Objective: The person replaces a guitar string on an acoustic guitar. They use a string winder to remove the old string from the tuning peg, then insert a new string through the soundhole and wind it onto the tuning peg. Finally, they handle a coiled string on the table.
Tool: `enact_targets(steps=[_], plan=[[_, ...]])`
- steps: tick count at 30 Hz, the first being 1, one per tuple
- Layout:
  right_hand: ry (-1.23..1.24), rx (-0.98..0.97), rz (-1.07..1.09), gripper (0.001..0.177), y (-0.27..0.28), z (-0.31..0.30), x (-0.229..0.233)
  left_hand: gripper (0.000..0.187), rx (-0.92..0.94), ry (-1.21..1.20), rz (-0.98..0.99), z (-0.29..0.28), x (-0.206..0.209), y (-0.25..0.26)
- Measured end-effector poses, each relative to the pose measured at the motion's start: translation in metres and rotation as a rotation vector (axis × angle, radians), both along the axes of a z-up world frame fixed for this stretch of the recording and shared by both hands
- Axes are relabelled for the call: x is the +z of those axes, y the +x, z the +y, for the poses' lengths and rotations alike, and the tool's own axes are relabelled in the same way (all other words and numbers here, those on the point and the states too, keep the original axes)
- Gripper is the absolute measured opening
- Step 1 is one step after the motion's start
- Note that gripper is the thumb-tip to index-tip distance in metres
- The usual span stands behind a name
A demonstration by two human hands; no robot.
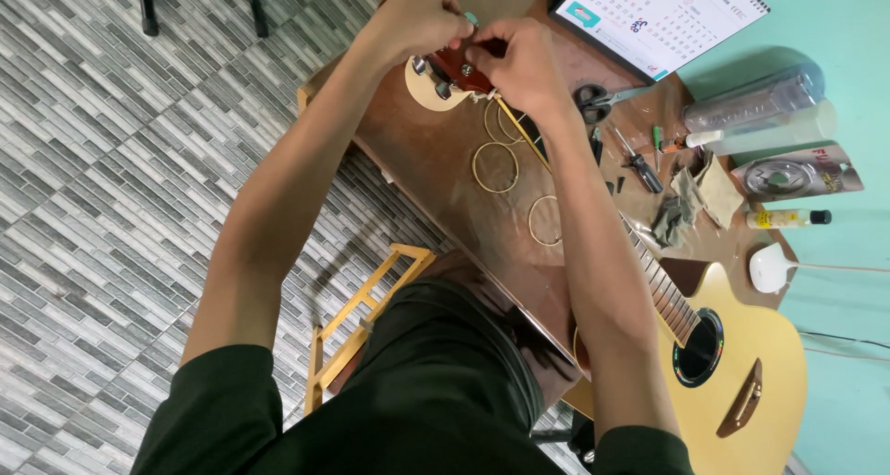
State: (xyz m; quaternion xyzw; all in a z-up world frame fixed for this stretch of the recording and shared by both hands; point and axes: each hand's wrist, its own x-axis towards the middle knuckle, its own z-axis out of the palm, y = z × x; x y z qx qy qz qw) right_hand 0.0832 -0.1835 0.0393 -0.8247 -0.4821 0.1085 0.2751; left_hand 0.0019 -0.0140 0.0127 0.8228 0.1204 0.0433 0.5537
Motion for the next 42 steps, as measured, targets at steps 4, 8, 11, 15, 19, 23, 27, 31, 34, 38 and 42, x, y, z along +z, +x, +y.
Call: enact_targets(steps=[4,8,11,15,19,23,27,31,34,38,42], plan=[[0.078,-0.093,-0.158,0.018,0.015,0.000,-0.019,0.031,0.073,0.189,0.062,0.000,-0.041,0.044],[0.001,-0.075,-0.151,0.017,0.013,0.004,-0.018,0.028,0.075,0.288,0.170,-0.001,-0.052,0.063],[-0.015,-0.037,-0.287,0.013,0.017,0.008,-0.024,0.017,0.087,0.318,0.148,0.001,-0.060,0.071],[-0.056,-0.052,-0.285,0.012,0.017,0.008,-0.024,0.045,0.035,0.232,0.120,0.002,-0.057,0.066],[-0.065,-0.142,-0.189,0.022,0.023,0.006,-0.019,0.045,0.018,0.327,0.043,0.010,-0.066,0.070],[0.245,-0.222,0.139,0.016,0.033,-0.013,-0.024,0.021,0.081,0.336,-0.235,0.011,-0.082,0.088],[0.384,-0.289,0.295,0.026,0.016,-0.025,-0.020,0.022,-0.127,0.471,0.143,0.002,-0.085,0.137],[0.362,-0.378,0.290,0.026,0.012,-0.034,-0.028,0.037,-0.202,0.548,0.422,-0.001,-0.085,0.155],[0.332,-0.324,0.158,0.017,0.019,-0.039,-0.039,0.039,-0.187,0.535,0.410,-0.001,-0.081,0.153],[0.248,-0.404,-0.062,0.012,0.020,-0.042,-0.051,0.040,-0.172,0.527,0.395,0.001,-0.072,0.151],[0.009,-0.442,-0.023,0.011,0.010,-0.039,-0.041,0.043,-0.147,0.507,0.370,0.003,-0.066,0.146]])
